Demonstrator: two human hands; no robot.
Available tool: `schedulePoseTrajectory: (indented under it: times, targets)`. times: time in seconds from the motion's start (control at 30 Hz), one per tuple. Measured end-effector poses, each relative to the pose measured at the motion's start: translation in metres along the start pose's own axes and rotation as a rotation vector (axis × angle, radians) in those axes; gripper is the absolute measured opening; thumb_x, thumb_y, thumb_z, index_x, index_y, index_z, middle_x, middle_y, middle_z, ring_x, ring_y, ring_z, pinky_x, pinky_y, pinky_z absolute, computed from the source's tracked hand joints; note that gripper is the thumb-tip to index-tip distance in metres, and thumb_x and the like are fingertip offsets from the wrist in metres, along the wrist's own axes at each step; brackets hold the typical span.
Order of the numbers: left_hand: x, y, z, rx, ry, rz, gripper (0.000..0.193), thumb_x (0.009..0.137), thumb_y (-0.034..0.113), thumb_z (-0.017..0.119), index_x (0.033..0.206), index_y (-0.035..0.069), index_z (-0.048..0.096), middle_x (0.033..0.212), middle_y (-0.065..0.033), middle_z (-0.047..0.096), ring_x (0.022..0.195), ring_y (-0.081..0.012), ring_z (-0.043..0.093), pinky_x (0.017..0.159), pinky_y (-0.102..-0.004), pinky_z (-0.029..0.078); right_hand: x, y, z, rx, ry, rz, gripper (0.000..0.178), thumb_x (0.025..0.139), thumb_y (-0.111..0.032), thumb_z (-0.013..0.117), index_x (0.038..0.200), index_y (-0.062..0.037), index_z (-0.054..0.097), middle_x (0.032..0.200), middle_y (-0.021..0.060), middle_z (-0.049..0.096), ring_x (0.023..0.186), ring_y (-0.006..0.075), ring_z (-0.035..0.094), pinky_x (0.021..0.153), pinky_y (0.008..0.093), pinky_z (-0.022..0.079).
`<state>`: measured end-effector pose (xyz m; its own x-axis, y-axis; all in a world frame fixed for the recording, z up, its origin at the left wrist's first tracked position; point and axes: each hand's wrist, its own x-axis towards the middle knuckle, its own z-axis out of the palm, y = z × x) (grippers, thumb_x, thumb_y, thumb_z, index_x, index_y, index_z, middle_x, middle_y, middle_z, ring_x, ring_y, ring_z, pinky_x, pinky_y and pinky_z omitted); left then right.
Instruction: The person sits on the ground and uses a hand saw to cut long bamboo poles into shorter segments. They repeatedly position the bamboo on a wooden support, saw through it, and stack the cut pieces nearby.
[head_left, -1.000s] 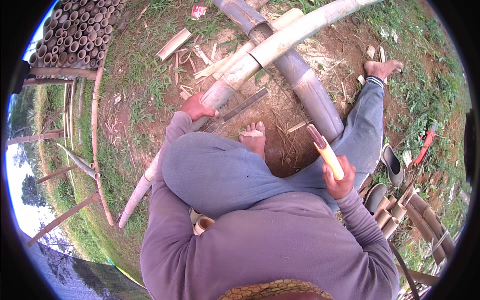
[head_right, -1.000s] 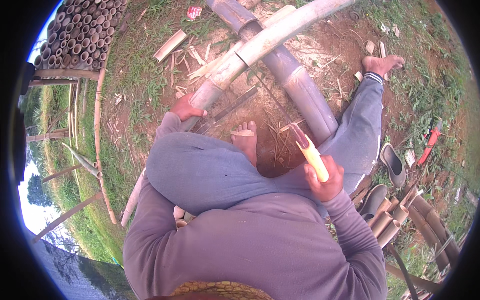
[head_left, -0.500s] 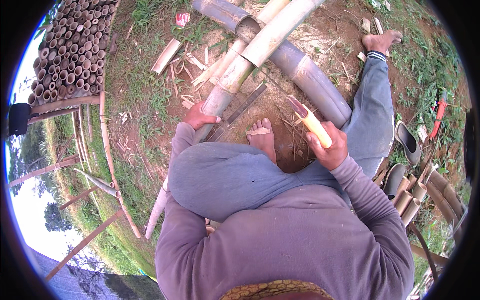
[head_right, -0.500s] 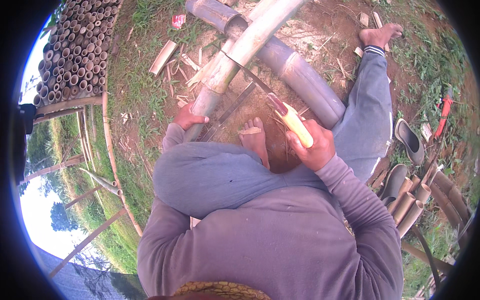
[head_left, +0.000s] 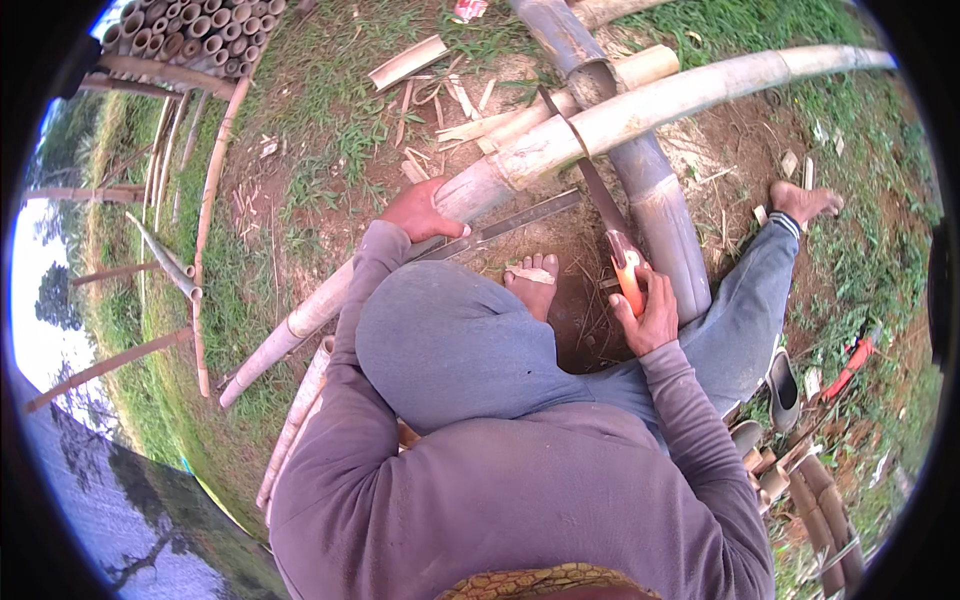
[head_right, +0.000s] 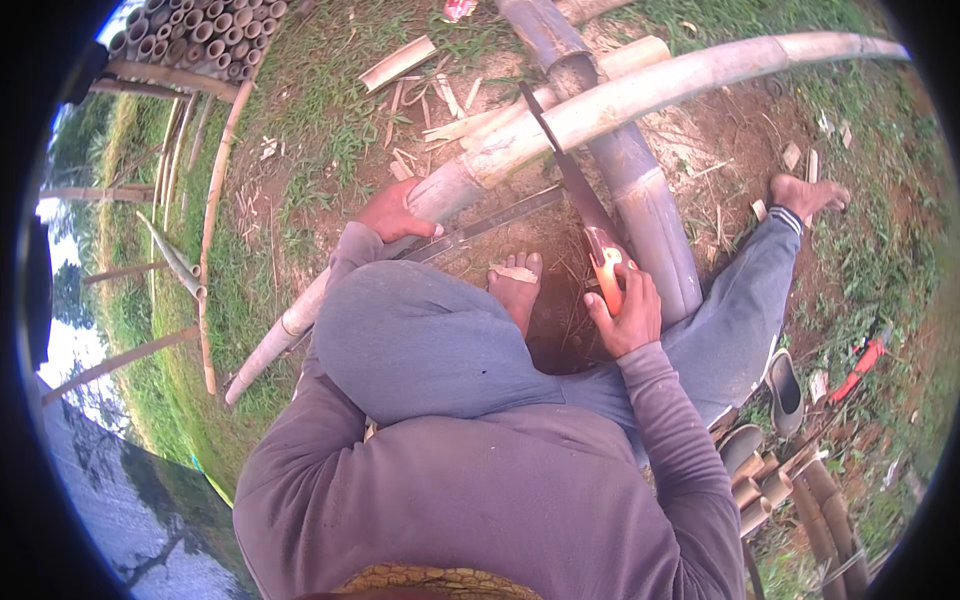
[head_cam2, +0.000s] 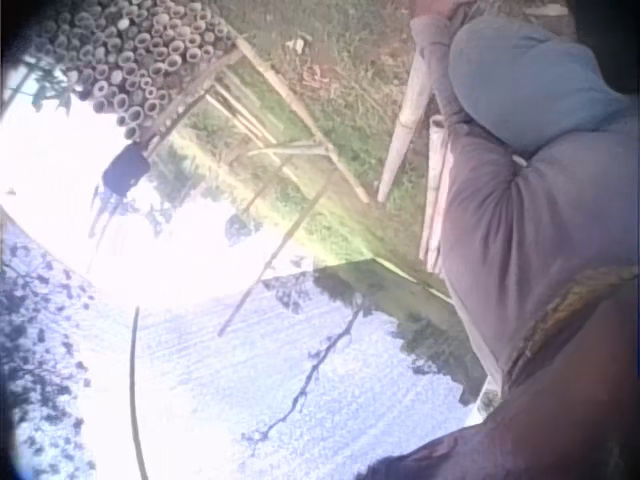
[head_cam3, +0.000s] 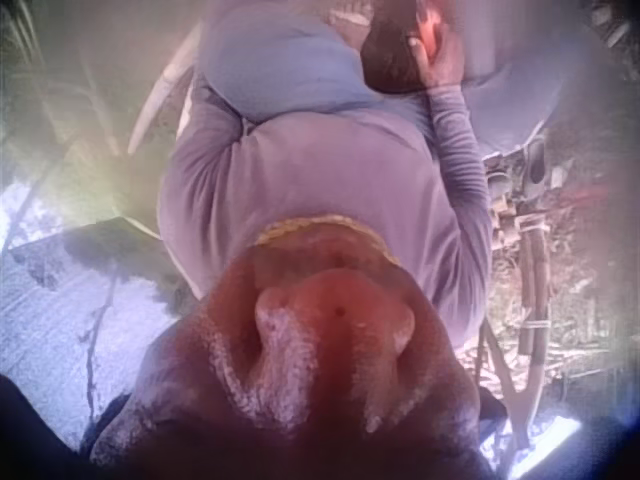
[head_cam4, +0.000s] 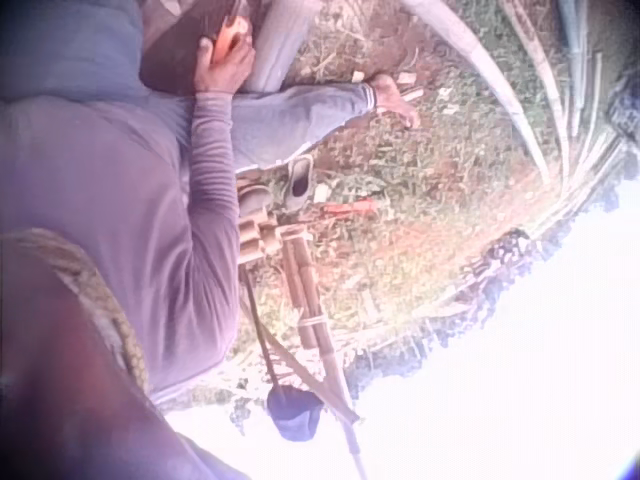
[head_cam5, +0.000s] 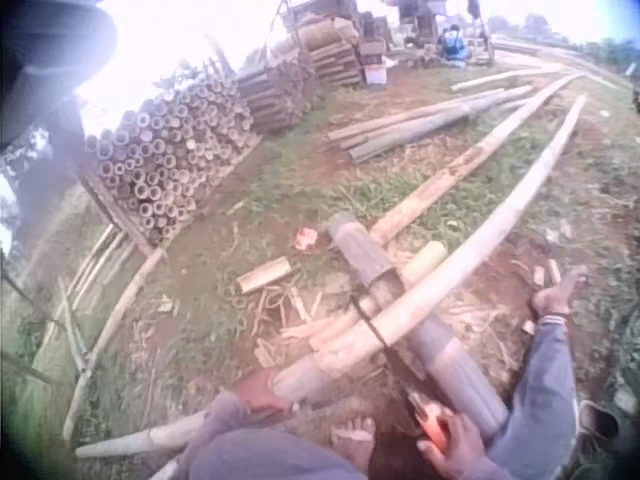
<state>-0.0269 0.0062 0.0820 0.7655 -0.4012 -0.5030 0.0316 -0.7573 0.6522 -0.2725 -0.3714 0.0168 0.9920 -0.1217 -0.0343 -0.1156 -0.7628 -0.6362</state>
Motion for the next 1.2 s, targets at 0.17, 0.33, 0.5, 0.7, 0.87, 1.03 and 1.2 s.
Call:
schedulePoseTrajectory:
  times: [0.17, 0.33, 0.5, 0.7, 0.87, 1.03, 1.2]
  targets:
    - [-0.073, 0.042, -0.006, 0.192, 0.200, 0.088, 0.065, 0.065, 0.047, 0.088, 0.118, 0.012, 0.073, 0.114, -0.0184, 0.077, 0.111, -0.0421, 0.072, 0.093, -0.0522, 0.055, 0.086, -0.098, -0.015, 0.809, 0.122, -0.029, 0.065, 0.104, -0.036, 0.070, 0.154, 0.0009, 0.048, 0.148, 0.0196, 0.054, 0.133, 0.0351, 0.059, 0.107, 0.0467, 0.053]
    - [-0.140, 0.041, 0.015, 0.225, 0.768, 0.180, 0.064, 0.083, 0.044, 0.079, 0.138, 0.014, 0.065, 0.125, -0.0198, 0.071, 0.123, -0.0408, 0.065, 0.105, -0.0506, 0.050, 0.182, -0.129, -0.044, 1.191, -0.126, 0.175, 0.058, 0.105, -0.046, 0.067, 0.143, -0.0034, 0.058, 0.136, 0.0165, 0.068, 0.123, 0.0317, 0.069, 0.100, 0.0502, 0.061]
    - [-0.235, -0.087, 0.045, -0.158, 2.191, -0.249, 0.080, 0.087, 0.052, 0.081, 0.147, 0.008, 0.052, 0.149, -0.0171, 0.050, 0.140, -0.0371, 0.047, 0.121, -0.0541, 0.036, 0.169, -0.186, -0.097, 1.150, -0.235, 0.096, 0.049, 0.107, -0.036, 0.065, 0.139, 0.0000, 0.056, 0.135, 0.0193, 0.063, 0.124, 0.0341, 0.066, 0.106, 0.0517, 0.056]
    - [-0.259, -0.167, 0.011, -2.035, 1.766, 0.443, 0.062, 0.096, 0.049, 0.074, 0.143, 0.012, 0.056, 0.134, -0.0121, 0.063, 0.124, -0.0359, 0.060, 0.114, -0.0537, 0.045, 0.164, -0.221, -0.127, 1.089, -0.087, -0.075, 0.061, 0.108, -0.046, 0.062, 0.144, 0.0030, 0.053, 0.141, 0.0218, 0.061, 0.129, 0.0344, 0.064, 0.108, 0.0494, 0.054]
    - [-0.223, -0.160, 0.019, -2.142, 1.712, 0.383, 0.068, 0.089, 0.041, 0.082, 0.141, 0.006, 0.056, 0.128, -0.0125, 0.068, 0.115, -0.0333, 0.068, 0.103, -0.0536, 0.054, 0.183, -0.188, -0.111, 1.128, -0.093, -0.002, 0.079, 0.108, -0.051, 0.060, 0.157, 0.0074, 0.040, 0.152, 0.0268, 0.052, 0.139, 0.0384, 0.056, 0.115, 0.0538, 0.048]
    - [-0.230, -0.137, 0.037, -2.215, 1.844, 0.217, 0.075, 0.082, 0.026, 0.090, 0.141, -0.003, 0.053, 0.125, -0.0172, 0.068, 0.106, -0.0335, 0.070, 0.097, -0.0556, 0.057, 0.237, -0.140, -0.091, 0.882, -0.244, 0.216, 0.079, 0.101, -0.066, 0.060, 0.159, -0.0127, 0.047, 0.154, 0.0105, 0.056, 0.135, 0.0316, 0.059, 0.105, 0.0505, 0.052]
    - [-0.349, -0.181, 0.024, -1.925, 2.145, 0.172, 0.069, 0.087, 0.028, 0.088, 0.139, -0.005, 0.057, 0.129, -0.0187, 0.067, 0.111, -0.0333, 0.070, 0.099, -0.0514, 0.059, 0.222, -0.223, -0.028, 0.825, -0.615, -0.002, 0.075, 0.103, -0.069, 0.056, 0.149, -0.0102, 0.054, 0.134, 0.0092, 0.066, 0.113, 0.0261, 0.066, 0.090, 0.0473, 0.056]
